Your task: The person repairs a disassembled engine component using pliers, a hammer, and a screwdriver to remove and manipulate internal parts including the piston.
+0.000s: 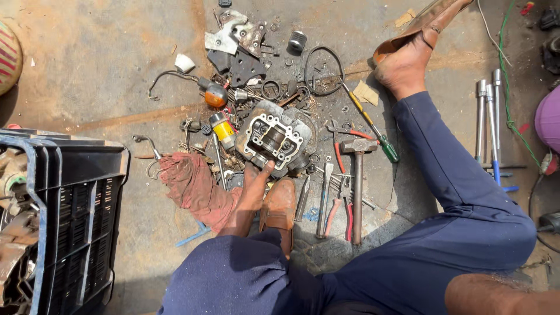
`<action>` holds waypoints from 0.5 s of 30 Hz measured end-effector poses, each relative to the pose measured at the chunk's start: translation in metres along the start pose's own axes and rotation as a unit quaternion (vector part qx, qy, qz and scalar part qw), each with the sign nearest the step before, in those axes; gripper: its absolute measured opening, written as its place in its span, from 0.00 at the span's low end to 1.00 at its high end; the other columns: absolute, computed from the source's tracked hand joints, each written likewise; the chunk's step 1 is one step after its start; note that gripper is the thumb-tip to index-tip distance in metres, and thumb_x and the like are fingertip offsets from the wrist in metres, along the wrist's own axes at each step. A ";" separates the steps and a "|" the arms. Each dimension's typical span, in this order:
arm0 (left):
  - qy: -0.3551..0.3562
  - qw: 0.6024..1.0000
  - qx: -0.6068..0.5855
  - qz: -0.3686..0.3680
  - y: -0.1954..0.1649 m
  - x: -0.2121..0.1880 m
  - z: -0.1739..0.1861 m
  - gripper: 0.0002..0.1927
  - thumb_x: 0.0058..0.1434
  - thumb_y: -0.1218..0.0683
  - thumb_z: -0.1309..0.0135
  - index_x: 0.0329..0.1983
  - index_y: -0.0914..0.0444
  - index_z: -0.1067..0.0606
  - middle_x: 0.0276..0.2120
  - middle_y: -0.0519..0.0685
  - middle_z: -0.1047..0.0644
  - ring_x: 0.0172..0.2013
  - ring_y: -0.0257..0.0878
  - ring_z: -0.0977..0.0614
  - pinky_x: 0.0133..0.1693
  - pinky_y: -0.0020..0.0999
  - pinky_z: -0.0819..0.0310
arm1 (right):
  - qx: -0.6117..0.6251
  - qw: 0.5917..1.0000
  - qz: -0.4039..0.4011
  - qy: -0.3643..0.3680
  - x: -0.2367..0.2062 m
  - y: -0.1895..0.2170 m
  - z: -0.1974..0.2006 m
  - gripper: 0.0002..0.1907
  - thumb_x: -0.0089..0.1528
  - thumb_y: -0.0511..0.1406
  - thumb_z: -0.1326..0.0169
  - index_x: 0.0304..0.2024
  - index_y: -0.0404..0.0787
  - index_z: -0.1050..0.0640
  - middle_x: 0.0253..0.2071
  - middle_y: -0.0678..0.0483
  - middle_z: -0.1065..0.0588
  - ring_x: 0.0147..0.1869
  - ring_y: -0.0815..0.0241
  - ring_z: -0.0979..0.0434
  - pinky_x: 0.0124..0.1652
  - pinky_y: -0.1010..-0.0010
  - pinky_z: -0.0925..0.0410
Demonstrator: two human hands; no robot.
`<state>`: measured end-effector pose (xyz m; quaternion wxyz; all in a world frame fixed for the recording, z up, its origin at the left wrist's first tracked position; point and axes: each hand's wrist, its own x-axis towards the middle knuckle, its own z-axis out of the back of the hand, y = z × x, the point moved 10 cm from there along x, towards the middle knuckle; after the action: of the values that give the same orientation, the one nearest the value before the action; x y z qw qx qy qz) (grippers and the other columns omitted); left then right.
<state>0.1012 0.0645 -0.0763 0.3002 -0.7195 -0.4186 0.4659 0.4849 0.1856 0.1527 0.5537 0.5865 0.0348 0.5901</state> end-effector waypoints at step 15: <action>-0.019 0.998 0.026 0.046 0.027 -0.003 0.020 0.40 0.62 0.51 0.37 0.70 0.72 0.43 0.62 0.60 0.30 0.61 0.46 0.27 0.63 0.42 0.34 | -0.022 0.997 -0.034 0.059 0.007 -0.016 -0.012 0.27 0.61 0.29 0.35 0.55 0.34 0.37 0.51 0.54 0.34 0.56 0.66 0.36 0.57 0.74 0.37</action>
<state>0.0908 0.0500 -0.1044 0.2894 -0.7209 -0.3785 0.5033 0.4881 0.2042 0.1421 0.5832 0.5368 0.0748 0.6051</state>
